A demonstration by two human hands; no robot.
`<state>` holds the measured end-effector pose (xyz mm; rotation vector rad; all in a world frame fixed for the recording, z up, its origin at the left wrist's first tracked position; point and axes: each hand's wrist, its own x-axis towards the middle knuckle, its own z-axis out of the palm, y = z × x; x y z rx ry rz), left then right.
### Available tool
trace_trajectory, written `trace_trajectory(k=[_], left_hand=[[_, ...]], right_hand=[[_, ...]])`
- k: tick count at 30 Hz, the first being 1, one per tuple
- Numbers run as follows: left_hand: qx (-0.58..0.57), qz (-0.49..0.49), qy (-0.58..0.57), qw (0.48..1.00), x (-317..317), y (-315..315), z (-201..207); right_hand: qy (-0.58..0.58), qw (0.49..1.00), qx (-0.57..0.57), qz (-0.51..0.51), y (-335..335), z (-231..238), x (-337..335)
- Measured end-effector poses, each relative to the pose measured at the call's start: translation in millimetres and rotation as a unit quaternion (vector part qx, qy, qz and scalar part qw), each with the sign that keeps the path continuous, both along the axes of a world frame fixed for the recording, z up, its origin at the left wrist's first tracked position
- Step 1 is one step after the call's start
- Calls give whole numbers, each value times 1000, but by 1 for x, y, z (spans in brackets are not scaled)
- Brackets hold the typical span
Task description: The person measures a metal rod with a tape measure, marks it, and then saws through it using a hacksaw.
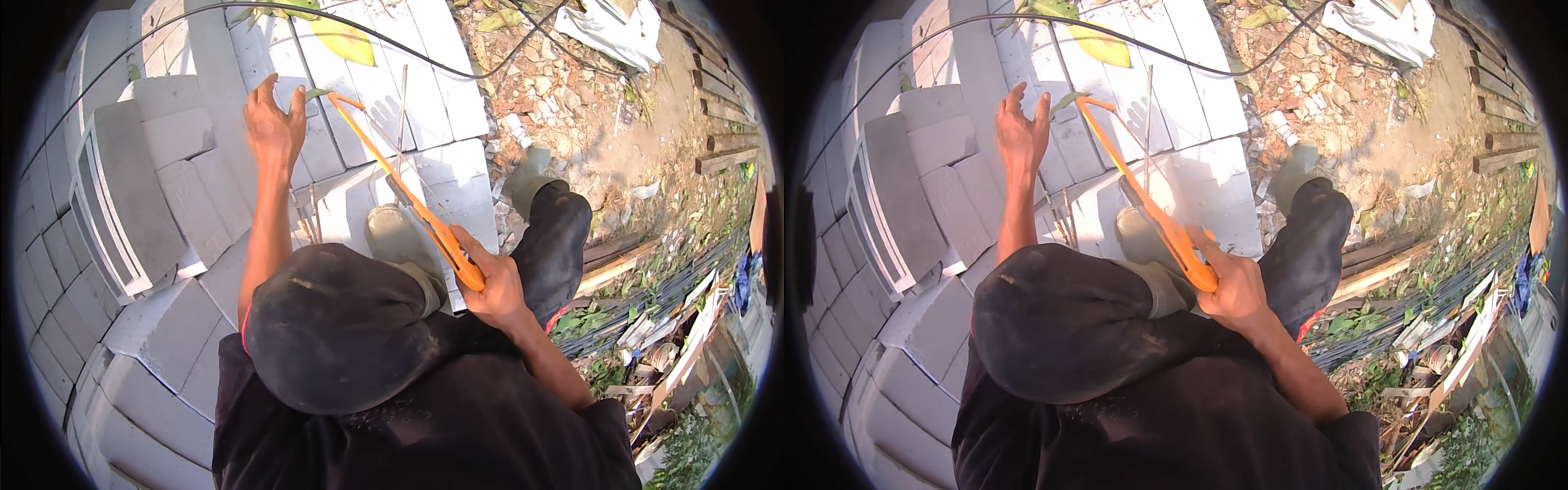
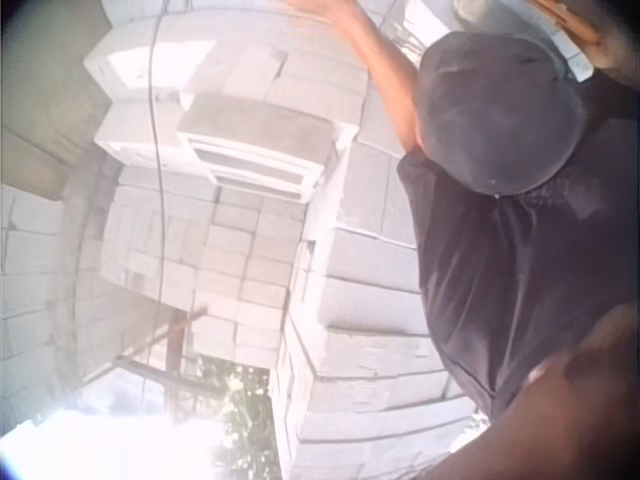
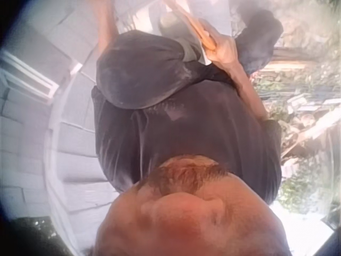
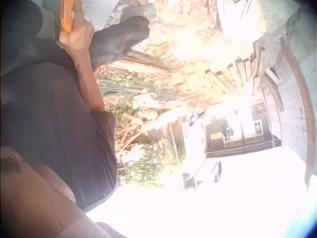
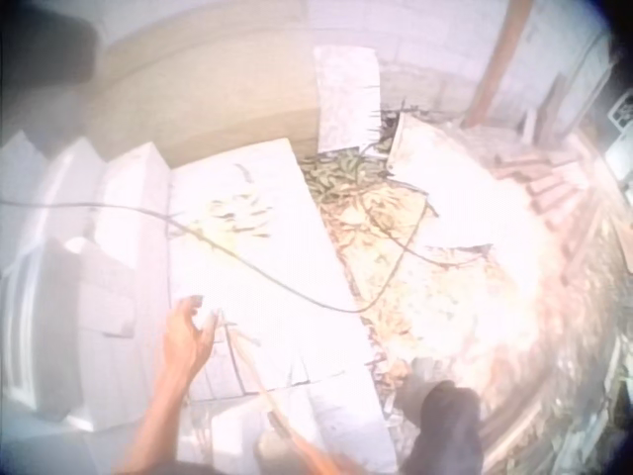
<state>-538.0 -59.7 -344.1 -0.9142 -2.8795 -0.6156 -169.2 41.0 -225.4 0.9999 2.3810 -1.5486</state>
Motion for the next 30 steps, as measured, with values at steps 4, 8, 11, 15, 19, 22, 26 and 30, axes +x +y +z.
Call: trace_trajectory(k=[4,8,11,15,19,22,26,30], left_hand=[[-17,-127,-232,964,3,97,13],[-269,-211,-231,911,17,144,-33],[-193,-231,-148,942,26,145,-77],[-215,-199,-298,908,19,148,-83],[-247,-183,-285,908,20,150,-71],[-254,-180,-267,912,28,154,-65],[-255,-184,-263,912,24,153,-66],[-252,-166,-283,910,21,154,-66]], right_hand=[[-12,1000,8,20,5,2,-1],[-29,997,46,57,5,-8,6],[-1,998,41,45,1,-18,15],[33,999,40,4,-12,-32,21],[50,998,44,-2,-13,-40,20],[44,998,44,-8,-16,-35,28],[35,998,52,-8,-21,-40,32],[50,996,74,11,-21,-35,30]])
